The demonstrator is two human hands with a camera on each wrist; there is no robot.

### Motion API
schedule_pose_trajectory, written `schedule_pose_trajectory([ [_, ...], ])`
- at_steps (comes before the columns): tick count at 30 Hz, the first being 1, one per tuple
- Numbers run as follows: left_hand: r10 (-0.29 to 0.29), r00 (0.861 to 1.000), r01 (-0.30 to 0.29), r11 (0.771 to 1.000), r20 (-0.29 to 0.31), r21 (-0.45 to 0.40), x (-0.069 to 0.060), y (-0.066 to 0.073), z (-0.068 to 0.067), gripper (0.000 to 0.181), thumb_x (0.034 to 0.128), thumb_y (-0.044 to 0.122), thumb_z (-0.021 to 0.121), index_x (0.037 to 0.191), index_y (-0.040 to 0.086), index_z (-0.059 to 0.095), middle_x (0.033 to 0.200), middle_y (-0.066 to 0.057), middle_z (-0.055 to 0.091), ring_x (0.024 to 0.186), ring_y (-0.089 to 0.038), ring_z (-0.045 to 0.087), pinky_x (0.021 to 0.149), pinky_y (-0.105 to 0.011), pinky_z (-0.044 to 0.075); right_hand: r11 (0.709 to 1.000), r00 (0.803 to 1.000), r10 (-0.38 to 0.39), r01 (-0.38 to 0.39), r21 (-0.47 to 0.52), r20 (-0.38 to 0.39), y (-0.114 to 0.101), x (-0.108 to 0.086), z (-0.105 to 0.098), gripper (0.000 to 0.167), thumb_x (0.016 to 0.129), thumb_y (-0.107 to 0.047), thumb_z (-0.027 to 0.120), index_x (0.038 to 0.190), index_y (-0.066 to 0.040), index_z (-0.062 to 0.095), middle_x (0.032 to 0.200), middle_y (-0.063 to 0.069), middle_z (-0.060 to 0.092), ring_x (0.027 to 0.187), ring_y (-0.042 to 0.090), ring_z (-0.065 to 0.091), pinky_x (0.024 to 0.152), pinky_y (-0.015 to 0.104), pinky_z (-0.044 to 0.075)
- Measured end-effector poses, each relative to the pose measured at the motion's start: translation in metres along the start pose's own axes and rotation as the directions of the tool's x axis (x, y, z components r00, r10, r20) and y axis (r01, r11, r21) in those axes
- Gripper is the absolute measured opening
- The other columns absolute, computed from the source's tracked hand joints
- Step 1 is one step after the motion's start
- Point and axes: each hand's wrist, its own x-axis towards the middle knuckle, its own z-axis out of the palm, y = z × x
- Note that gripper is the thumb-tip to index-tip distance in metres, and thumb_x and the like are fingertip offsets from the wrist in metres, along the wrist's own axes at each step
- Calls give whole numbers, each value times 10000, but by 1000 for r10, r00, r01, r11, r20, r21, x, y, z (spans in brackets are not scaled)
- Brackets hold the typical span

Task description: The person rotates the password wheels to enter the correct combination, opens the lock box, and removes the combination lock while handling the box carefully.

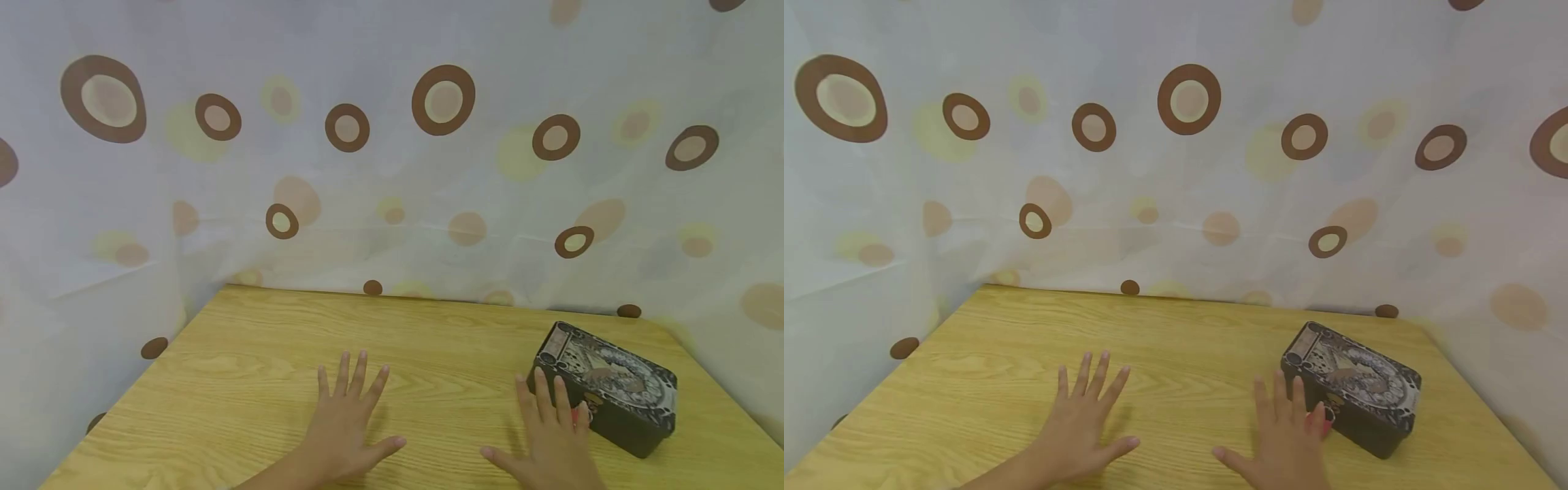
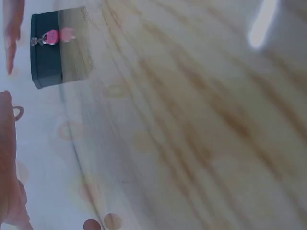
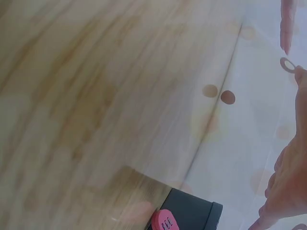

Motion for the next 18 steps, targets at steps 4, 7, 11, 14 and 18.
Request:
schedule_pose_trajectory([
  [4,12,1000,-12,1000,13,-8,7,4,1,847,841,658,460,1468,137,232,1503,-269,168,1361,-520,120,989,-787,111,1000,1000,22,-22,-14,8,10,-1,-5,1096,734,-675,594,1496,-101,54,1533,255,-29,1370,482,-128,982,767,-65],
  [7,38,999,-38,999,13,-22,11,8,2,840,842,629,490,1467,130,235,1500,-274,174,1360,-519,124,989,-785,120,999,999,44,-43,-29,18,18,-3,-9,1119,727,-686,592,1493,-79,46,1527,267,-36,1363,493,-131,988,758,-76],
  [11,88,996,-88,996,8,-33,18,15,3,822,848,598,510,1462,117,250,1497,-274,189,1356,-516,149,989,-775,159,995,996,83,-81,-52,36,30,-4,-14,1147,721,-708,577,1491,-72,14,1520,278,-45,1354,504,-136,987,756,-71],
  [14,120,993,-120,993,7,-19,24,20,5,815,851,602,500,1458,114,260,1501,-258,199,1358,-504,168,991,-763,196,992,993,112,-109,-63,42,38,-4,-18,1162,715,-715,577,1488,-55,14,1509,301,-32,1342,527,-115,982,760,-54],
  [18,148,989,-148,989,28,-4,31,26,8,818,857,621,472,1465,126,240,1511,-238,192,1372,-484,153,1004,-746,207,985,989,143,-139,-103,35,50,-6,-22,1168,713,-727,567,1480,-20,41,1486,339,24,1312,578,-27,978,766,-7],
])
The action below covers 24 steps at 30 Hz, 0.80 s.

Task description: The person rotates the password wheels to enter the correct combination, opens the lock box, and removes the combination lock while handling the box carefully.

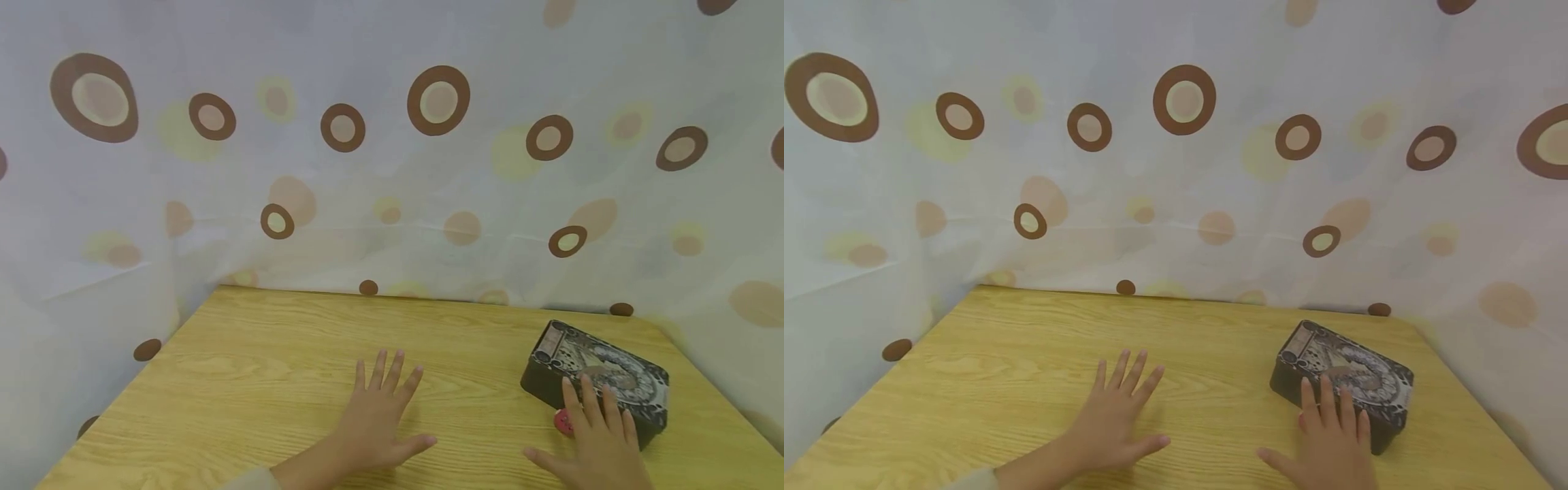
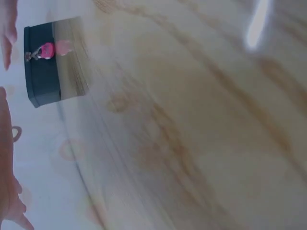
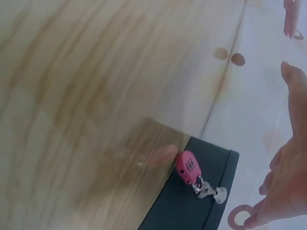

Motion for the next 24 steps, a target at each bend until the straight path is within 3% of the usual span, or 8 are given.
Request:
schedule_pose_trajectory([
  [17,119,986,-125,991,115,46,33,24,16,808,883,665,349,1487,158,173,1530,-197,163,1400,-412,151,1080,-650,229,991,999,22,-28,-133,-50,43,0,1,1155,709,-736,563,1429,78,171,1390,415,186,1219,635,116,946,781,127],
  [24,127,983,-137,988,136,68,49,38,19,817,879,691,312,1494,179,146,1547,-156,137,1412,-375,148,1104,-607,235,991,997,21,-31,-134,-78,55,0,3,1156,712,-718,579,1428,86,158,1391,409,193,1195,634,145,923,781,166],
])
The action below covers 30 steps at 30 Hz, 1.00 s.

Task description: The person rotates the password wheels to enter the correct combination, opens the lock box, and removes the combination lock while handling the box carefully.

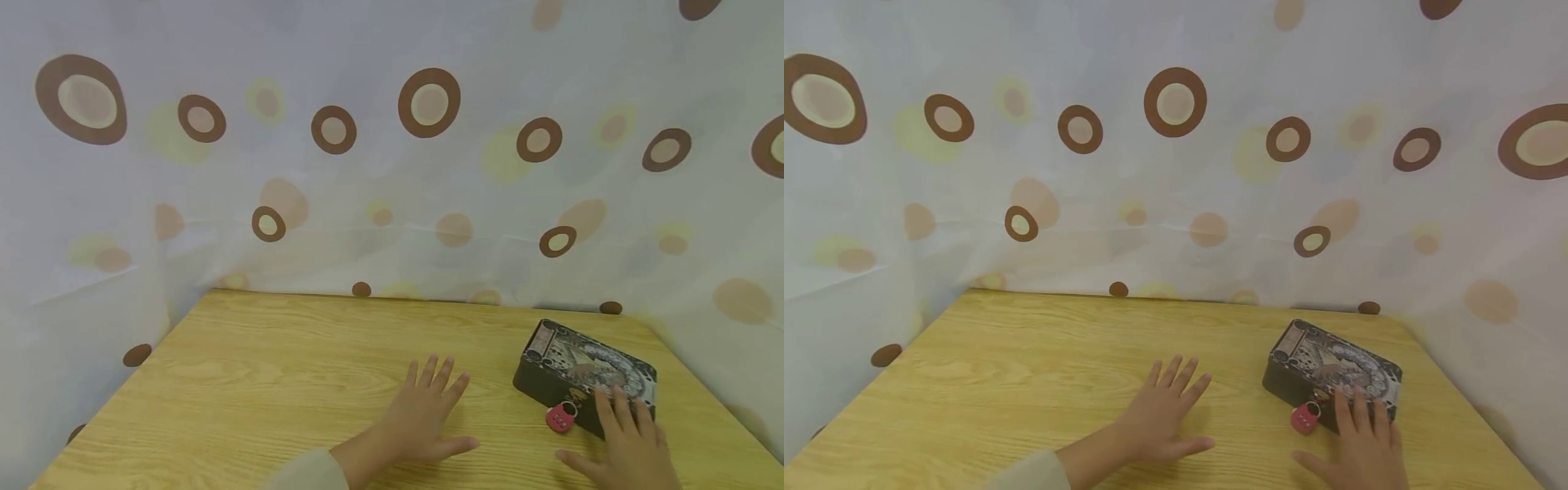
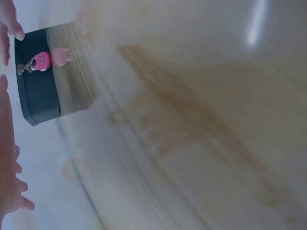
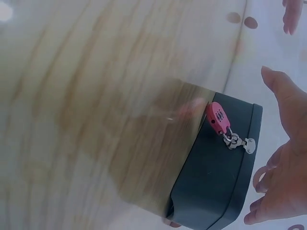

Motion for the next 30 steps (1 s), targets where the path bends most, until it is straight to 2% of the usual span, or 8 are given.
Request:
schedule_pose_trajectory([
  [7,16,1000,-16,998,-10,54,18,12,1,801,881,695,289,1490,187,174,1550,-121,159,1419,-332,165,1127,-539,257,1000,1000,3,-3,-8,-13,8,3,4,1154,705,-705,599,1408,110,183,1365,428,213,1177,639,177,915,767,211],
  [12,29,999,-28,998,-26,57,32,18,1,789,885,690,287,1487,188,188,1553,-101,160,1425,-303,165,1145,-495,248,1000,1000,12,-12,-13,-24,16,5,6,1149,704,-704,601,1393,123,198,1338,446,219,1163,622,196,911,761,228],
  [20,37,999,-35,996,-25,80,54,27,1,780,885,689,287,1482,194,204,1548,-72,186,1428,-266,172,1168,-427,227,1000,1000,29,-29,0,3,19,6,4,1150,716,-708,586,1370,157,203,1325,462,205,1155,636,187,911,762,226],
  [25,38,999,-38,998,3,46,67,34,3,778,889,678,302,1488,195,183,1557,-56,165,1438,-251,131,1181,-417,190,1000,1000,19,-19,-6,-8,19,6,4,1142,720,-690,599,1362,172,211,1323,470,211,1150,649,200,906,765,237],
  [30,36,999,-39,995,37,89,80,45,7,794,884,695,269,1495,210,127,1563,-17,141,1445,-215,108,1188,-376,178,1000,999,-1,1,-4,-32,19,7,4,1154,714,-683,610,1354,190,213,1319,486,222,1150,656,212,903,765,244],
])
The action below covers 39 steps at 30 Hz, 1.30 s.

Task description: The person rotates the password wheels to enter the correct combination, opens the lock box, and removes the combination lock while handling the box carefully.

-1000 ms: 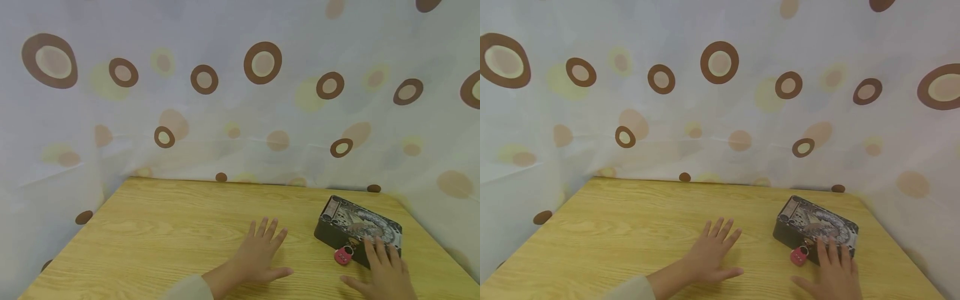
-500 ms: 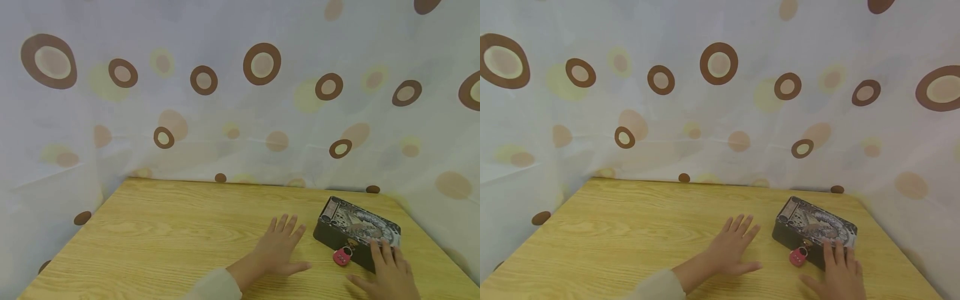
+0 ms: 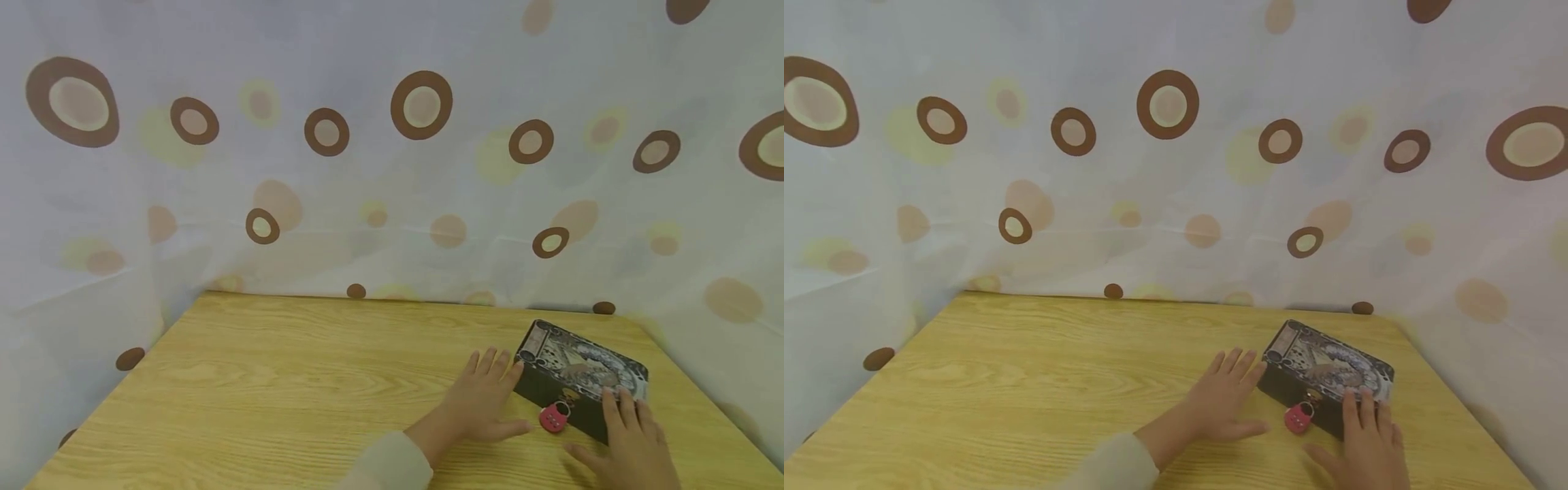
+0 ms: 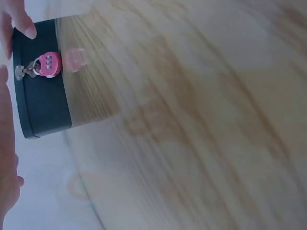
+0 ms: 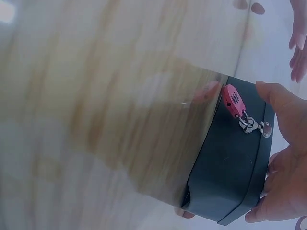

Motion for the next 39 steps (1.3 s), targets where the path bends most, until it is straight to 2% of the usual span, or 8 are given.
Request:
schedule_pose_trajectory([
  [8,14,1000,-13,998,-6,67,14,15,9,818,869,723,217,1494,202,130,1561,-1,140,1439,-188,137,1178,-348,213,1000,1000,-6,6,-20,4,0,-1,0,1138,718,-664,621,1335,210,235,1316,496,218,1147,668,220,907,745,276],
  [12,-8,1000,9,995,-3,96,20,19,9,835,851,747,183,1493,215,125,1561,12,129,1439,-173,132,1180,-343,208,999,999,-29,29,-30,-14,-2,-2,-2,1109,719,-629,648,1317,221,261,1310,499,233,1138,677,234,894,735,305],
  [17,-2,1000,2,992,-2,129,26,22,7,851,843,754,172,1491,203,132,1554,14,152,1435,-172,145,1175,-343,223,998,997,-56,54,-29,-51,-5,-2,-4,1074,708,-587,686,1290,230,301,1300,502,258,1138,673,249,919,728,301],
  [27,-32,998,25,991,48,131,31,29,9,845,842,756,175,1491,217,130,1559,35,133,1439,-160,129,1179,-323,204,999,999,-46,46,5,-25,-7,-2,-4,1058,713,-552,696,1298,229,288,1314,498,237,1158,661,225,960,731,251],
  [39,-45,998,41,992,34,116,36,30,12,852,840,755,236,1490,213,150,1559,51,141,1443,-141,105,1184,-311,192,998,998,-56,56,25,-20,-4,-4,-5,1051,733,-547,682,1314,223,264,1322,493,228,1183,643,212,962,732,243],
])
